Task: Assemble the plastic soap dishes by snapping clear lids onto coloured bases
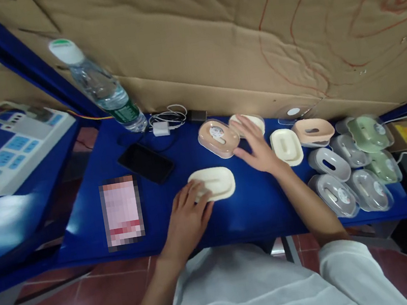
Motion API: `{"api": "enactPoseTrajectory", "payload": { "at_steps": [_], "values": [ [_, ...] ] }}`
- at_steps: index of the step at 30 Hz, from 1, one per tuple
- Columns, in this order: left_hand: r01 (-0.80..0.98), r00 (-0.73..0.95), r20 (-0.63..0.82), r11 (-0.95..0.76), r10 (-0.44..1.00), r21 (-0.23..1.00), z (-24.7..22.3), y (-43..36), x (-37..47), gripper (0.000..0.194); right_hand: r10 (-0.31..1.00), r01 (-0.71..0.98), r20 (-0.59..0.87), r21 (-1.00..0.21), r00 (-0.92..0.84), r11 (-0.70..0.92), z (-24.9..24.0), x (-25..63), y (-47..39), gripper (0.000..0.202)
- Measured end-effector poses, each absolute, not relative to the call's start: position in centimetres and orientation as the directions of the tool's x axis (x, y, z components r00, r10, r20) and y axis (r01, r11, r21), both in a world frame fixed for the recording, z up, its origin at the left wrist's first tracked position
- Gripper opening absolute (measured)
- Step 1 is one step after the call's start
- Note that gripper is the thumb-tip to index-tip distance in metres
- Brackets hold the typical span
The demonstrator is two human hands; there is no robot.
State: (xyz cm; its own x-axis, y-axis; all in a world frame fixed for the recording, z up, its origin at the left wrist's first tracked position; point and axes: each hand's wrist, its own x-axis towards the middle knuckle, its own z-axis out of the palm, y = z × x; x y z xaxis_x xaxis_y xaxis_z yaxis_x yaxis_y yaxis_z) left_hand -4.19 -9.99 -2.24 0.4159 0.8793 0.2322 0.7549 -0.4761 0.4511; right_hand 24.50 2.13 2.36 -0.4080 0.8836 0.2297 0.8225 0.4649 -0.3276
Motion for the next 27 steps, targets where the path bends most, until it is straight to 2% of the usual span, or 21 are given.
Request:
{"api": "enactPoseTrajectory", "payload": {
  "at_steps": [2, 5, 7, 10, 13, 15, 18, 21, 27],
  "values": [
    [0.710, 0.490, 0.235, -0.541, 0.839, 0.451, -2.4, -11.6, -3.2, 0.023, 0.939, 0.921, 0.256, -0.255, -0.229, 0.294, 2.5, 26.6, 0.1, 0.068],
    [0.639, 0.586, 0.223, -0.613, 0.779, 0.464, -2.3, -13.2, -1.7, 0.024, 0.971, 0.989, 0.240, -0.150, 0.020, 0.017, 1.4, 29.5, -4.4, 0.067],
    [0.603, 0.629, 0.216, -0.644, 0.747, 0.471, -2.1, -13.4, -0.9, 0.024, 0.973, 0.988, 0.217, -0.150, 0.073, -0.040, 0.3, 30.8, -7.3, 0.059],
    [0.575, 0.663, 0.213, -0.670, 0.718, 0.469, -1.6, -12.6, -0.4, 0.024, 0.963, 0.966, 0.258, -0.259, 0.075, -0.006, -0.5, 31.8, -10.1, 0.047],
    [0.576, 0.673, 0.216, -0.685, 0.707, 0.446, -1.3, -11.4, -0.6, 0.024, 0.902, 0.905, 0.394, -0.426, 0.177, 0.009, -0.3, 31.8, -11.5, 0.044],
    [0.595, 0.657, 0.225, -0.678, 0.720, 0.430, -1.3, -10.9, -1.2, 0.022, 0.853, 0.881, 0.477, -0.471, 0.211, 0.045, 0.1, 31.2, -12.3, 0.042],
    [0.652, 0.570, 0.281, -0.633, 0.772, 0.417, -1.6, -10.5, -2.8, 0.018, 0.863, 0.888, 0.504, -0.408, 0.026, 0.212, 0.2, 29.6, -13.8, 0.043],
    [0.739, 0.420, 0.348, -0.539, 0.838, 0.404, -2.1, -10.7, -4.8, 0.015, 0.889, 0.850, 0.395, -0.361, -0.233, 0.383, -0.5, 28.2, -15.3, 0.044],
    [0.787, 0.242, 0.398, -0.419, 0.885, 0.453, -2.3, -11.5, -5.7, 0.012, 0.876, 0.782, 0.218, -0.395, -0.430, 0.482, -2.3, 27.9, -16.0, 0.058]
  ]
}}
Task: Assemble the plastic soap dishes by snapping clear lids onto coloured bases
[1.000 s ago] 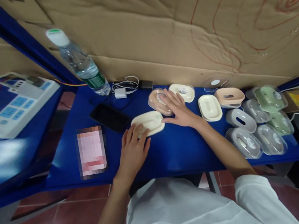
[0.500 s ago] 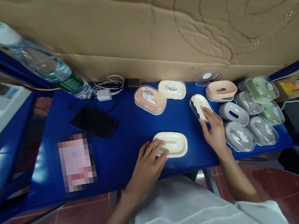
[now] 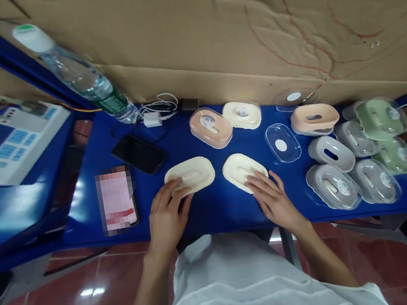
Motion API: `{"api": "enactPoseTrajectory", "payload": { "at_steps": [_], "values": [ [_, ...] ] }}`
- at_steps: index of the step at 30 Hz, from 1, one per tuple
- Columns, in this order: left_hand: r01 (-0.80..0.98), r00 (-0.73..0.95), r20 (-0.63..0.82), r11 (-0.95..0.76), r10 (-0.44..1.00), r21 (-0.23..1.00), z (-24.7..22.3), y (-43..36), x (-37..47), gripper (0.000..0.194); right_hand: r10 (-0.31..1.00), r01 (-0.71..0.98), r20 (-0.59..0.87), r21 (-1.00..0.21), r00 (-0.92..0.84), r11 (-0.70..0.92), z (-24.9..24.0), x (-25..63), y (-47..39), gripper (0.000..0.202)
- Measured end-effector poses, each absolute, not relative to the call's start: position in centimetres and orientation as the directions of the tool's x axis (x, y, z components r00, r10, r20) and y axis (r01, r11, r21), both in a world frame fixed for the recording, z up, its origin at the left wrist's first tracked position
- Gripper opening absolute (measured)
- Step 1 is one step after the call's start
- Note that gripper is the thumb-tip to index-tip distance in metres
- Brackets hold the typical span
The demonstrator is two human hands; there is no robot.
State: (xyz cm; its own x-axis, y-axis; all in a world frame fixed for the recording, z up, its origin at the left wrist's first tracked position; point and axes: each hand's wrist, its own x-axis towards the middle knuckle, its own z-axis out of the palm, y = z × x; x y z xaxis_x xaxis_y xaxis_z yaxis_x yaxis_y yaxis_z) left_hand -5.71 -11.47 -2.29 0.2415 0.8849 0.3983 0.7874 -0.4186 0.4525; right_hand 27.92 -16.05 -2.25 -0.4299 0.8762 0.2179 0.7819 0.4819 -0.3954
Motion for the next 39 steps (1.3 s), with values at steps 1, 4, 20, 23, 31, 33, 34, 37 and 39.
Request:
{"api": "enactPoseTrajectory", "payload": {
  "at_steps": [1, 4, 20, 23, 31, 33, 34, 37, 39],
  "values": [
    [0.775, 0.226, 0.408, -0.417, 0.885, 0.475, -2.2, -11.5, -5.3, 0.012, 0.870, 0.764, 0.212, -0.417, -0.445, 0.492, -2.4, 27.9, -15.9, 0.063],
    [0.744, 0.184, 0.439, -0.417, 0.879, 0.522, -1.9, -11.2, -4.1, 0.011, 0.839, 0.697, 0.229, -0.474, -0.493, 0.539, -2.4, 27.5, -15.3, 0.075],
    [0.645, 0.509, 0.441, -0.667, 0.739, 0.373, -2.2, -12.5, -0.6, 0.027, 0.988, 0.998, 0.137, -0.011, -0.067, 0.069, 4.1, 32.2, -4.0, 0.052],
    [0.598, 0.583, 0.395, -0.704, 0.711, 0.384, -2.4, -12.7, -0.1, 0.020, 0.987, 0.999, 0.161, 0.031, 0.017, -0.022, 5.5, 33.3, -0.6, 0.056],
    [0.579, 0.573, 0.382, -0.688, 0.725, 0.438, -2.6, -11.9, -0.4, 0.012, 0.956, 0.953, 0.006, -0.075, -0.292, 0.292, 3.3, 29.3, 1.5, 0.066],
    [0.576, 0.575, 0.387, -0.692, 0.721, 0.435, -2.6, -12.0, -0.4, 0.012, 0.960, 0.957, -0.014, -0.089, -0.279, 0.276, 2.0, 28.2, 2.1, 0.074],
    [0.573, 0.576, 0.387, -0.693, 0.720, 0.436, -2.6, -12.0, -0.4, 0.012, 0.969, 0.965, -0.010, -0.091, -0.247, 0.245, 1.6, 27.9, 2.6, 0.074],
    [0.555, 0.580, 0.384, -0.694, 0.718, 0.460, -2.6, -12.1, -0.5, 0.012, 0.982, 0.976, 0.036, -0.107, -0.184, 0.187, 1.4, 28.4, 3.7, 0.064],
    [0.542, 0.579, 0.384, -0.691, 0.720, 0.479, -2.7, -12.1, -0.6, 0.012, 0.980, 0.971, 0.080, -0.143, -0.182, 0.192, 1.7, 29.0, 3.8, 0.058]
  ]
}}
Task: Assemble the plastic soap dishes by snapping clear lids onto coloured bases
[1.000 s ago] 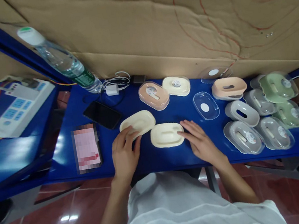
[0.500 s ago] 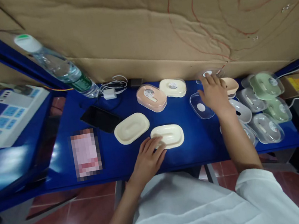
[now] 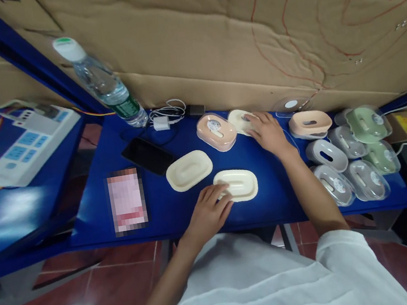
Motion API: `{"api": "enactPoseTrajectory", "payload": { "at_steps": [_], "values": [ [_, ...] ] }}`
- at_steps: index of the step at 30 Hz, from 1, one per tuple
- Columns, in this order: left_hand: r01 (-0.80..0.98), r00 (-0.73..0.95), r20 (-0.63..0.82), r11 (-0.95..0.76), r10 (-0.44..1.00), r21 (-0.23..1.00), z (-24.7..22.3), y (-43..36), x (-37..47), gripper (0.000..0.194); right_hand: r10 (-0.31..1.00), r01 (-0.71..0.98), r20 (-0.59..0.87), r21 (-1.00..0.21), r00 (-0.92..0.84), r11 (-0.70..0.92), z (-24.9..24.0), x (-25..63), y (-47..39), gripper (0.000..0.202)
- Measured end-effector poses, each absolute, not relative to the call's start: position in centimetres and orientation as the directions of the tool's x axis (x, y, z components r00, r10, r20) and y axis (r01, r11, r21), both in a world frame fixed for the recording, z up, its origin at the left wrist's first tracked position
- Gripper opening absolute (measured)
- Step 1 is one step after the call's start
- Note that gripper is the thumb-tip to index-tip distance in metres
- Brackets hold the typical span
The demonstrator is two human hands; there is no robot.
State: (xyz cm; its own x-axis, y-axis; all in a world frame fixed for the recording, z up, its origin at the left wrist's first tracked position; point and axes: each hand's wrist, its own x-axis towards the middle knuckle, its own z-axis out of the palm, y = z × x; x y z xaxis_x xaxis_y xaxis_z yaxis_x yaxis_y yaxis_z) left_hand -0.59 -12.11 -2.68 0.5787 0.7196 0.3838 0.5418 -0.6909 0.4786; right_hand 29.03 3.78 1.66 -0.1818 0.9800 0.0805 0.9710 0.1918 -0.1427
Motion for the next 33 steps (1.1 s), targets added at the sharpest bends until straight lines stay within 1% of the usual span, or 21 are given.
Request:
{"api": "enactPoseTrajectory", "payload": {
  "at_steps": [6, 9, 11, 13, 16, 19, 21, 22, 24, 25, 26, 29, 31, 32, 33],
  "values": [
    [0.536, 0.572, 0.392, -0.690, 0.720, 0.487, -2.9, -11.9, -0.6, 0.012, 0.977, 0.930, 0.191, -0.332, -0.096, 0.156, 2.8, 30.0, 0.8, 0.057],
    [0.543, 0.563, 0.394, -0.684, 0.727, 0.488, -2.8, -12.0, -0.6, 0.012, 0.960, 0.924, 0.275, -0.351, -0.054, 0.153, 3.3, 29.5, -2.9, 0.056],
    [0.553, 0.561, 0.387, -0.679, 0.732, 0.484, -2.5, -12.3, -0.8, 0.012, 0.948, 0.918, 0.307, -0.345, -0.086, 0.195, 3.1, 28.9, -6.1, 0.053],
    [0.543, 0.596, 0.358, -0.689, 0.719, 0.480, -2.1, -12.9, -1.2, 0.012, 0.938, 0.904, 0.299, -0.329, -0.175, 0.273, 2.3, 28.3, -9.4, 0.053],
    [0.500, 0.679, 0.302, -0.723, 0.669, 0.477, -1.7, -13.8, -1.9, 0.010, 0.916, 0.871, 0.243, -0.306, -0.318, 0.384, 1.1, 28.0, -13.3, 0.058],
    [0.494, 0.699, 0.298, -0.740, 0.651, 0.457, -1.7, -14.1, -2.3, 0.008, 0.903, 0.857, 0.178, -0.289, -0.391, 0.428, 1.6, 29.8, -14.5, 0.058],
    [0.504, 0.695, 0.309, -0.746, 0.650, 0.435, -1.8, -13.9, -2.5, 0.007, 0.914, 0.884, 0.176, -0.241, -0.365, 0.400, 3.0, 32.7, -13.4, 0.054],
    [0.513, 0.689, 0.314, -0.746, 0.653, 0.425, -1.9, -13.6, -2.5, 0.006, 0.927, 0.912, 0.184, -0.195, -0.327, 0.361, 3.7, 34.7, -12.3, 0.051],
    [0.538, 0.667, 0.326, -0.736, 0.670, 0.412, -1.9, -13.2, -2.7, 0.006, 0.955, 0.959, 0.209, -0.144, -0.211, 0.243, 5.1, 39.0, -9.3, 0.047],
    [0.551, 0.652, 0.331, -0.727, 0.682, 0.410, -1.9, -13.0, -2.8, 0.007, 0.978, 0.986, 0.162, -0.075, -0.132, 0.146, 5.7, 41.1, -7.6, 0.048],
    [0.563, 0.637, 0.336, -0.717, 0.694, 0.412, -1.9, -13.0, -2.9, 0.007, 0.986, 0.994, 0.140, -0.056, -0.086, 0.094, 6.1, 43.1, -5.8, 0.046],
    [0.587, 0.603, 0.331, -0.685, 0.726, 0.431, -1.9, -13.4, -3.5, 0.010, 0.998, 0.998, 0.041, -0.036, -0.052, 0.053, 7.0, 47.2, -1.9, 0.032],
    [0.581, 0.591, 0.325, -0.669, 0.739, 0.464, -1.9, -14.2, -4.0, 0.014, 0.999, 0.999, 0.003, -0.026, -0.037, 0.038, 7.7, 47.9, -1.3, 0.027],
    [0.573, 0.580, 0.325, -0.658, 0.746, 0.488, -1.9, -14.7, -4.2, 0.016, 1.000, 1.000, 0.014, -0.012, -0.027, 0.027, 8.1, 47.5, -1.7, 0.027],
    [0.569, 0.563, 0.328, -0.644, 0.759, 0.512, -1.9, -15.2, -4.3, 0.020, 0.998, 1.000, 0.061, 0.002, -0.024, 0.023, 8.6, 46.7, -2.7, 0.030]
  ]
}}
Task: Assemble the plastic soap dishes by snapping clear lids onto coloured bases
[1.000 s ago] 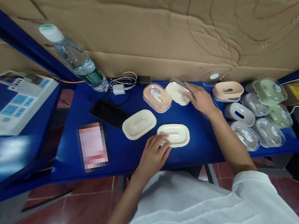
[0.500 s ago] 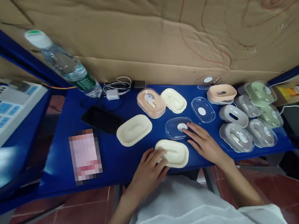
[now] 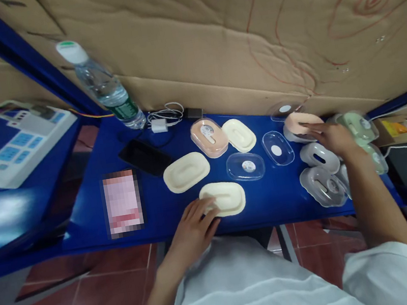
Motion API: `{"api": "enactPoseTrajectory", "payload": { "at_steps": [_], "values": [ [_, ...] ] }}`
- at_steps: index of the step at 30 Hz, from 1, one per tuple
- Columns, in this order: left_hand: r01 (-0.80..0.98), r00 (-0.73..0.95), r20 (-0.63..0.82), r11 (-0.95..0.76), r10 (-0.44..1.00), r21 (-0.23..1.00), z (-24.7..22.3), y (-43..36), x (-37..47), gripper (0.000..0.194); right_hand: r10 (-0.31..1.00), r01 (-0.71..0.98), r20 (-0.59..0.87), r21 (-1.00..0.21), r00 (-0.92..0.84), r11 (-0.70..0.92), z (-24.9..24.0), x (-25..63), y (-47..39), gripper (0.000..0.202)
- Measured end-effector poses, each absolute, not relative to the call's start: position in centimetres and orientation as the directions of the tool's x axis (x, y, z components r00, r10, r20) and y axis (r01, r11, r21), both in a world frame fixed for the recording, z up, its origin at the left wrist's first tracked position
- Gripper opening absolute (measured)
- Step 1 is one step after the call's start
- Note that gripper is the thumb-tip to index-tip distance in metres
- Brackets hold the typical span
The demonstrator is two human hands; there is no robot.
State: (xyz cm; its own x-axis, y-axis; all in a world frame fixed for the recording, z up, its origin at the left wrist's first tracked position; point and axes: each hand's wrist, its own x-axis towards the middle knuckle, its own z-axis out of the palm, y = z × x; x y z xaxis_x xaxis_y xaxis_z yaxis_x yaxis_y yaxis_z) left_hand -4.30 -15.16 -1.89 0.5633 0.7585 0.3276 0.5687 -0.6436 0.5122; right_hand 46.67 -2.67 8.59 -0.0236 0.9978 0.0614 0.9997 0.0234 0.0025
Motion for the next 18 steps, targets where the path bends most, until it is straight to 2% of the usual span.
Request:
{"api": "enactPoseTrajectory", "payload": {
  "at_steps": [2, 4, 5, 6, 7, 10, 15, 18],
  "values": [
    [0.573, 0.511, 0.333, -0.603, 0.793, 0.555, -2.0, -15.9, -4.2, 0.029, 0.970, 0.998, 0.236, 0.018, -0.065, 0.062, 9.3, 43.4, -5.9, 0.034],
    [0.584, 0.449, 0.338, -0.558, 0.827, 0.589, -2.3, -16.2, -3.7, 0.039, 0.879, 0.985, 0.456, -0.028, -0.140, 0.172, 9.2, 38.6, -10.1, 0.037],
    [0.586, 0.426, 0.344, -0.545, 0.837, 0.600, -2.4, -16.1, -3.4, 0.044, 0.853, 0.972, 0.493, -0.059, -0.171, 0.229, 8.8, 35.8, -12.2, 0.044],
    [0.589, 0.410, 0.351, -0.538, 0.842, 0.603, -2.5, -15.9, -3.1, 0.049, 0.858, 0.961, 0.480, -0.096, -0.185, 0.260, 8.0, 33.0, -14.2, 0.053],
    [0.596, 0.402, 0.361, -0.539, 0.842, 0.595, -2.5, -15.5, -3.0, 0.054, 0.891, 0.949, 0.404, -0.137, -0.208, 0.284, 7.1, 30.4, -15.8, 0.062],
    [0.605, 0.453, 0.395, -0.601, 0.799, 0.522, -2.1, -14.2, -3.1, 0.068, 0.920, 0.894, 0.239, -0.255, -0.310, 0.368, 4.1, 24.4, -18.8, 0.072],
    [0.509, 0.667, 0.330, -0.732, 0.668, 0.453, -1.0, -13.0, -3.8, 0.071, 0.932, 0.878, 0.127, -0.312, -0.339, 0.362, 1.4, 20.6, -19.3, 0.063],
    [0.550, 0.668, 0.298, -0.722, 0.682, 0.420, -1.2, -13.3, -3.7, 0.060, 0.900, 0.840, 0.115, -0.327, -0.419, 0.433, 1.5, 20.1, -18.7, 0.055]
  ]
}}
